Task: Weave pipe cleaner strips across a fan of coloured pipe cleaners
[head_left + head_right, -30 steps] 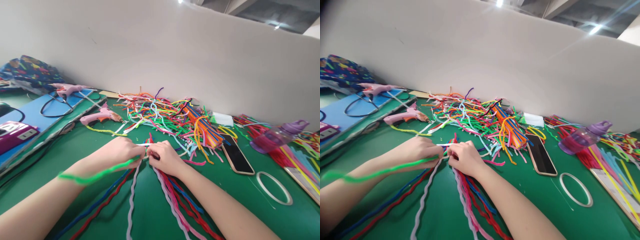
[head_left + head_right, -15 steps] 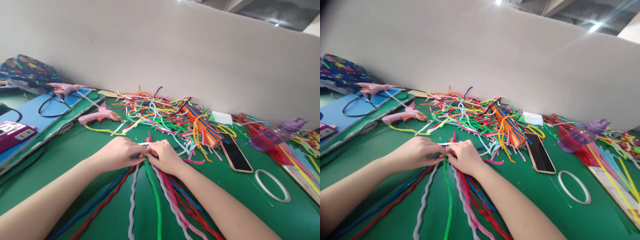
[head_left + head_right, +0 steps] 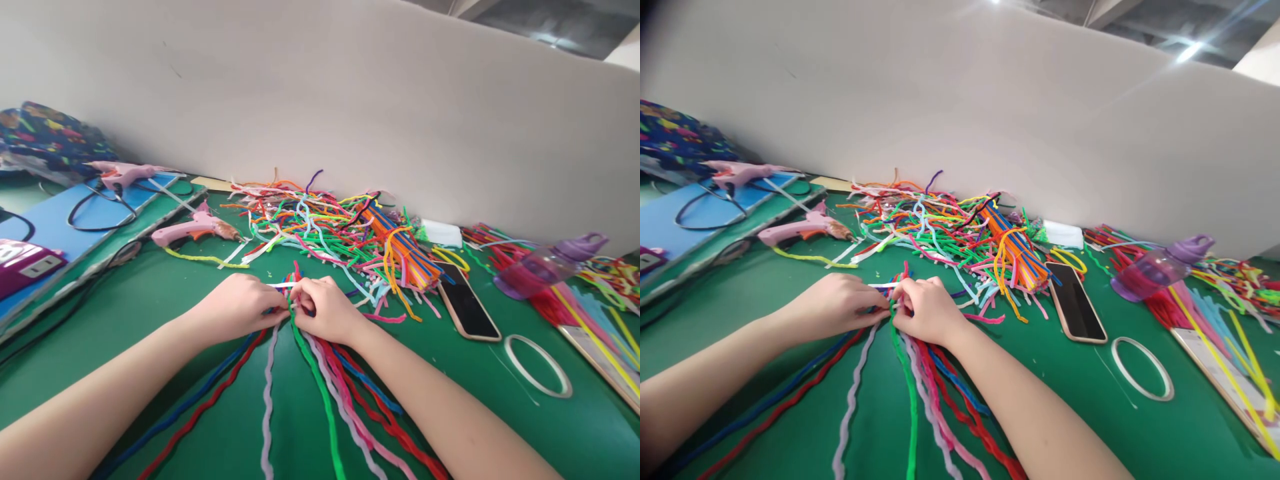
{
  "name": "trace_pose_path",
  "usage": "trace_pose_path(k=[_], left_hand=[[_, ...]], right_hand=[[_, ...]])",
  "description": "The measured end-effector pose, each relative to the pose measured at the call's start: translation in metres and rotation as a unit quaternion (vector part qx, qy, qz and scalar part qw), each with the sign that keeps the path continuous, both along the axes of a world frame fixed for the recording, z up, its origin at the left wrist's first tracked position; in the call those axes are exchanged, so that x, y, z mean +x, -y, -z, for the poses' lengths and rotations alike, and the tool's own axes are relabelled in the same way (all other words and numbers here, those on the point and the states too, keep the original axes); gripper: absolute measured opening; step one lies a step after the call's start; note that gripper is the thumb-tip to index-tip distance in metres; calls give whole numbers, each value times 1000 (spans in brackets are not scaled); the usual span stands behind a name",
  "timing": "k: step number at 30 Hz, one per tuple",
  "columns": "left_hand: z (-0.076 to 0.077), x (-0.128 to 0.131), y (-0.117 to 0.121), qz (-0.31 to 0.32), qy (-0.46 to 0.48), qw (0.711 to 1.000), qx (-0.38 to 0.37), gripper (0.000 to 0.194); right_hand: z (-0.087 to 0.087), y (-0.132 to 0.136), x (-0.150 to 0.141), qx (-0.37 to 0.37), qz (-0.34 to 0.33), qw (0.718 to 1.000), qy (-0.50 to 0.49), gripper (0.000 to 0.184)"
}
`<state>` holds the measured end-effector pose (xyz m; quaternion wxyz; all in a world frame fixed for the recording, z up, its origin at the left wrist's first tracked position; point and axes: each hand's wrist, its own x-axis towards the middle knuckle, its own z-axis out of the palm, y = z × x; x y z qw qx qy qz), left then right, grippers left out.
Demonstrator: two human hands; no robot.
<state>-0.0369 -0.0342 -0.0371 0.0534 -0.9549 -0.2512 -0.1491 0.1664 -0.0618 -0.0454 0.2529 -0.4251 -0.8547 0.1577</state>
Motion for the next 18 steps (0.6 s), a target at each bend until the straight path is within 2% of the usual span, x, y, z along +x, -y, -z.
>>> trace_pose_path(k=[6,13,18], left_hand=[[2,3,0,-8,1,1000,24,24],[0,3,1,-57,-13,996,-70,17],[-8,0,2,-77,-35,992,-97,19]], right_hand=[[-2,1,0,-8,-5,1000,1,17],[-5,2,1,-16,-12,1000,10,18],[-6,2,1,-15,-11,1000,12,15]])
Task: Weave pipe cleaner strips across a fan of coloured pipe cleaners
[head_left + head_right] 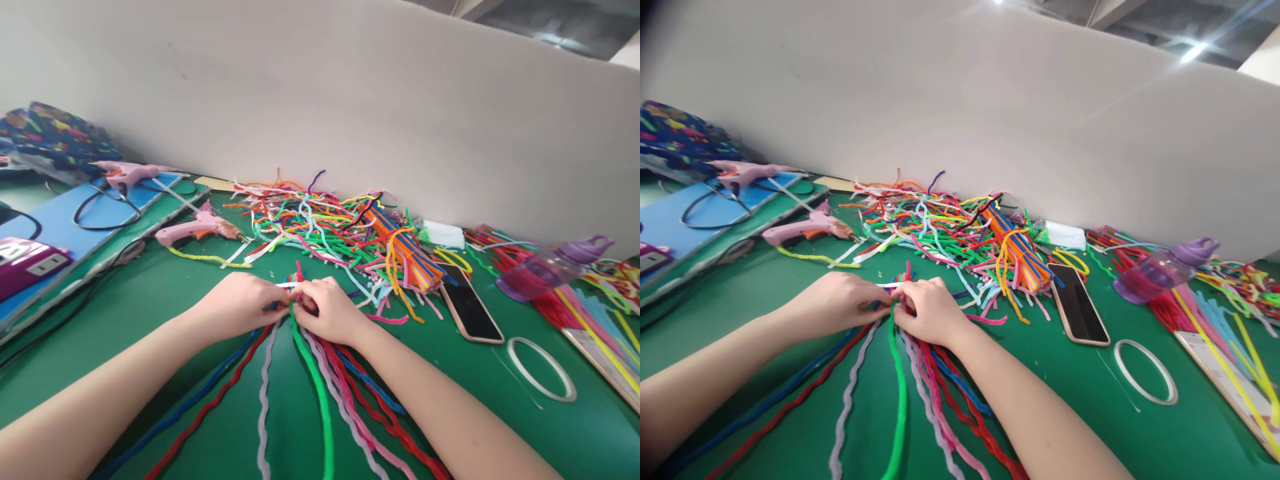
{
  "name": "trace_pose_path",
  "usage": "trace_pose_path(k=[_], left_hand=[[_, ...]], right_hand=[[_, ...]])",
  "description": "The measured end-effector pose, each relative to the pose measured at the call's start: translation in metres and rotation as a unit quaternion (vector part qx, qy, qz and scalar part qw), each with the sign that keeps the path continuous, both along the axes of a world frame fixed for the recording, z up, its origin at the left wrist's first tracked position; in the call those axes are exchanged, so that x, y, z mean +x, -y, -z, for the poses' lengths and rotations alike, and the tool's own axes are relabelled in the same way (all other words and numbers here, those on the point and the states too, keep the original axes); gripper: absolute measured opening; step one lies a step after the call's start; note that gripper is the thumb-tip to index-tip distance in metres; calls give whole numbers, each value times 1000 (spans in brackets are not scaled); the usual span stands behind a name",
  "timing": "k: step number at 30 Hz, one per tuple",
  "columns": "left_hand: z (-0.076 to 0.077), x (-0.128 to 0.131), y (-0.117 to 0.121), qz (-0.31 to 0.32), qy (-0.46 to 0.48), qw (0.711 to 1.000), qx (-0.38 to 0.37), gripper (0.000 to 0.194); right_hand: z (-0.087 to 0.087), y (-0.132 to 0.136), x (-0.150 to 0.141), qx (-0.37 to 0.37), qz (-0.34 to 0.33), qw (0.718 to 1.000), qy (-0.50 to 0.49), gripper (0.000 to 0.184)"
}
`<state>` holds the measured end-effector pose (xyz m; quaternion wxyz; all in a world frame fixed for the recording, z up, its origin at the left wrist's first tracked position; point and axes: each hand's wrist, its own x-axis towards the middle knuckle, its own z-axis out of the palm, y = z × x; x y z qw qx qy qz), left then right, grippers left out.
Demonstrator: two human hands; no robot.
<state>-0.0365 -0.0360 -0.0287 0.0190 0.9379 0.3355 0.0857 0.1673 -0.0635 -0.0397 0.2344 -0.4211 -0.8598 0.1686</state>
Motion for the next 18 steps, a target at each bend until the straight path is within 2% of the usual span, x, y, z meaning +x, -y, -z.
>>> trace_pose_path(k=[7,11,18], left_hand=[[-9,2,1,-29,-26,998,-58,17],[-6,5,1,-41,-43,998,-22,18],[0,1,-1,-27,-37,998,36,17]], right_hand=[[0,0,-2,3,-3,1000,-2,10],[0,0,-1,2,-3,1000,-4,15],[5,-3,0,-4,-1,1000,-12,19]])
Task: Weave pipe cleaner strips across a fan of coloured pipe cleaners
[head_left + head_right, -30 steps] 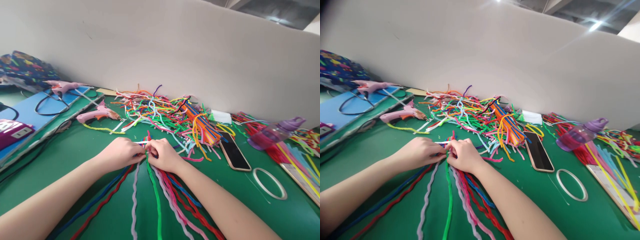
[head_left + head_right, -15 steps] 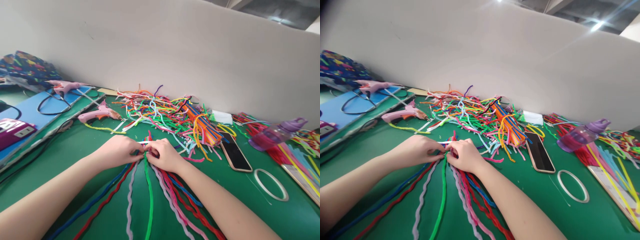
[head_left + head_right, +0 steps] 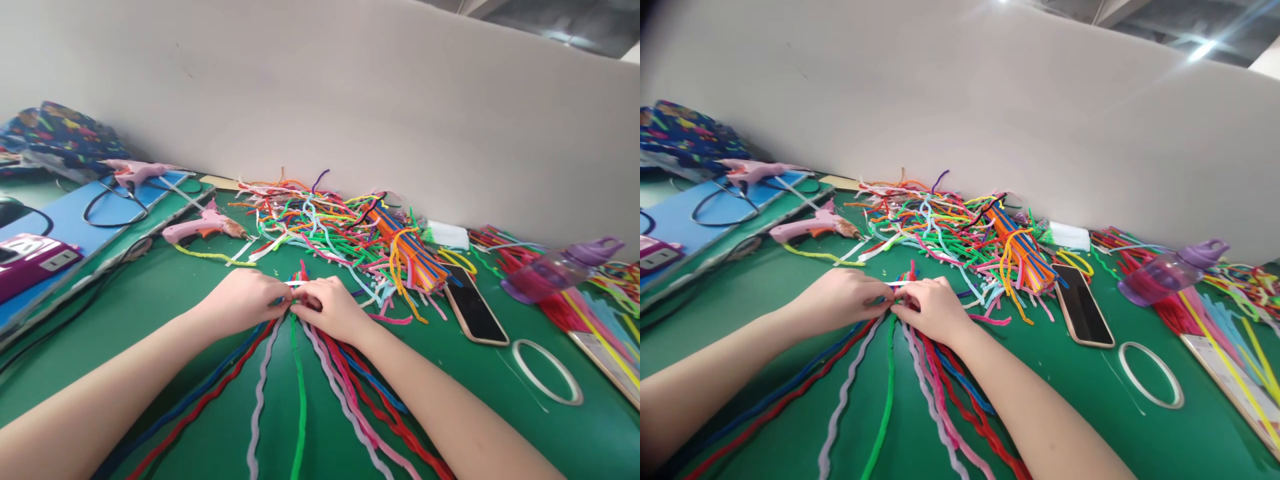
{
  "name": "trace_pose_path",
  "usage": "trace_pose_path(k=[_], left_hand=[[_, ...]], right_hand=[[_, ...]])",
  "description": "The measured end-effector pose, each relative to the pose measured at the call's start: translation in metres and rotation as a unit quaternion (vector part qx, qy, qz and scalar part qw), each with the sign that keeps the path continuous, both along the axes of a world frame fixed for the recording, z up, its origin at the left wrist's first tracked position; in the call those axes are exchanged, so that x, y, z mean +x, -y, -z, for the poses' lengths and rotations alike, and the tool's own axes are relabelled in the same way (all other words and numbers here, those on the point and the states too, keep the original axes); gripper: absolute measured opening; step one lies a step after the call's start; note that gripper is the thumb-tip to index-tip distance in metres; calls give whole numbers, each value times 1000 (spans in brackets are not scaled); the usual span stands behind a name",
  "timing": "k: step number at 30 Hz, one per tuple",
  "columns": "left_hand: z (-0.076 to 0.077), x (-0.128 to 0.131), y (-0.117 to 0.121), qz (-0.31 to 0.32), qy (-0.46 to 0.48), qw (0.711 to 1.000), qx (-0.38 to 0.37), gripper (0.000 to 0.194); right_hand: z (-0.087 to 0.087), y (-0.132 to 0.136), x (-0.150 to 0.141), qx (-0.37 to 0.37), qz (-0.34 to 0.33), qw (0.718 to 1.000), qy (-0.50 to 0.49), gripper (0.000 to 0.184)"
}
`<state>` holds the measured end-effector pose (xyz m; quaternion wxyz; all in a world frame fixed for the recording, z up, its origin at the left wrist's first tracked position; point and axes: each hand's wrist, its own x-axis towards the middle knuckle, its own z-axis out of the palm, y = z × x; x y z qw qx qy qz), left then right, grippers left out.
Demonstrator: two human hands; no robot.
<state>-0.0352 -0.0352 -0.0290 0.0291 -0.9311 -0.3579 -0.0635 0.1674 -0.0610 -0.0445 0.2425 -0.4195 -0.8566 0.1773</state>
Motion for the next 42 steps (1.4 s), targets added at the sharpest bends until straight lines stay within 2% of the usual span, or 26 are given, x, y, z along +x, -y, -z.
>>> trace_pose_path(k=[13,22,28,37,42], left_hand=[[-2,2,3,-48,-12,999,-20,19],[1,1,1,-10,9,1000,2,20],[1,2,2,18,26,999,35,20],[-19,-8,1,-5,51,994,-97,16],[-20,-8,1,14,45,993,-105,14]], right_hand=[[-2,-1,-2,-20,12,1000,-4,17],[-12,7,-11,0,30,998,56,14],[-7,9,-15,-11,59,998,21,8],[-4,8,-13,6,45,999,3,7],[-4,8,-12,5,48,999,4,8]])
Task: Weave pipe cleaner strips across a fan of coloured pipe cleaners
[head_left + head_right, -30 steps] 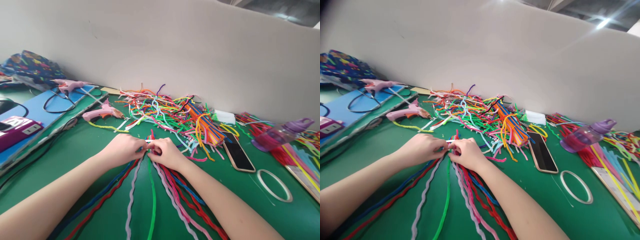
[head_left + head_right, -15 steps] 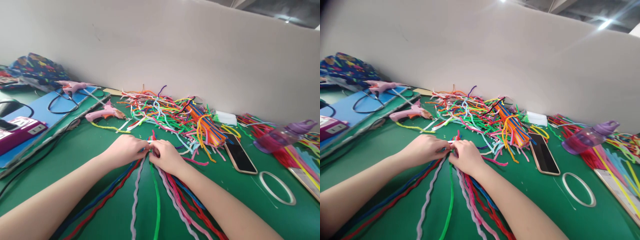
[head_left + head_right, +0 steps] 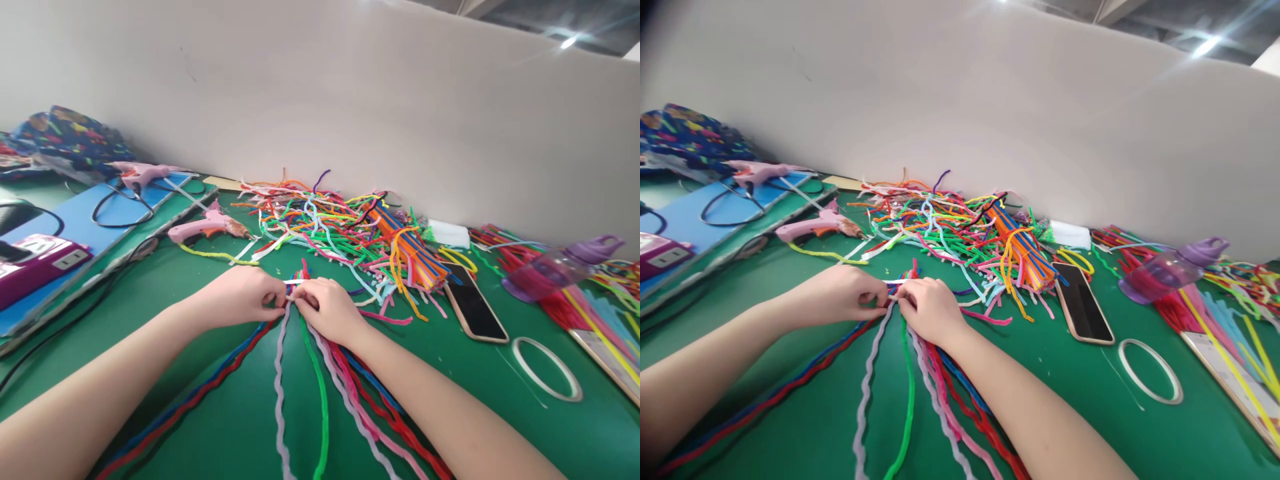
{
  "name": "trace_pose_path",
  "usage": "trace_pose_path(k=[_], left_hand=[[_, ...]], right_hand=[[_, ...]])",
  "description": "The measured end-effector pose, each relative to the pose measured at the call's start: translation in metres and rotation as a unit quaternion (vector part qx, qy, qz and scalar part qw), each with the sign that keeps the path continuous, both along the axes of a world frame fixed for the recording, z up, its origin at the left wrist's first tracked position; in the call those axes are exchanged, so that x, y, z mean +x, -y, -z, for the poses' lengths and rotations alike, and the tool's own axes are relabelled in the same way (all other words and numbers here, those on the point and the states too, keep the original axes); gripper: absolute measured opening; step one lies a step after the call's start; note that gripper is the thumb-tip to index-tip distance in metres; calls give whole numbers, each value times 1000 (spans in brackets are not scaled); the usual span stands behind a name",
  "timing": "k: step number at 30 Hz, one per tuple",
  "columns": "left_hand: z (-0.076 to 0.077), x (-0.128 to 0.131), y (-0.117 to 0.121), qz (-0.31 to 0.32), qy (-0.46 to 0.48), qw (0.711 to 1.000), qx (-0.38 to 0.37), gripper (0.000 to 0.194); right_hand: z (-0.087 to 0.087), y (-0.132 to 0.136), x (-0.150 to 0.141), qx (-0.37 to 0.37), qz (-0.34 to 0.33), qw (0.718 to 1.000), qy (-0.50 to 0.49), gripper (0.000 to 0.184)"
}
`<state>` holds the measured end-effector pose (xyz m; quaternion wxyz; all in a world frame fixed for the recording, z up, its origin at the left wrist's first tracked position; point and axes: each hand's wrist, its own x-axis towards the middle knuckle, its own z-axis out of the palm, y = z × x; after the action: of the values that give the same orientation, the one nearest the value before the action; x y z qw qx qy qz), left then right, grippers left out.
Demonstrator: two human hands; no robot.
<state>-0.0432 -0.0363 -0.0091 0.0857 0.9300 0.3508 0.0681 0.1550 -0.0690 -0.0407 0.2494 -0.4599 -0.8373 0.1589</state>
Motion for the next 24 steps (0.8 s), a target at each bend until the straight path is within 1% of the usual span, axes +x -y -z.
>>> trace_pose_path(k=[2,6,9,13,16,20,24], left_hand=[[3,1,0,14,0,1000,19,13],[11,1,0,80,19,994,71,15],[16,1,-1,118,33,988,93,17],[19,0,-2,126,44,984,115,17],[18,0,-3,126,30,984,124,19],[16,0,-2,132,12,985,113,19],[15,-1,-2,147,26,985,91,20]], right_hand=[[0,0,0,-2,1,1000,1,7],[1,-1,1,3,-4,1000,-3,6],[2,-1,1,7,-3,1000,-3,3],[2,-2,1,-2,8,1000,-3,4],[2,-2,1,-7,14,1000,-3,6],[3,-2,1,-25,23,999,-25,19],[4,-3,2,-34,31,998,-31,19]])
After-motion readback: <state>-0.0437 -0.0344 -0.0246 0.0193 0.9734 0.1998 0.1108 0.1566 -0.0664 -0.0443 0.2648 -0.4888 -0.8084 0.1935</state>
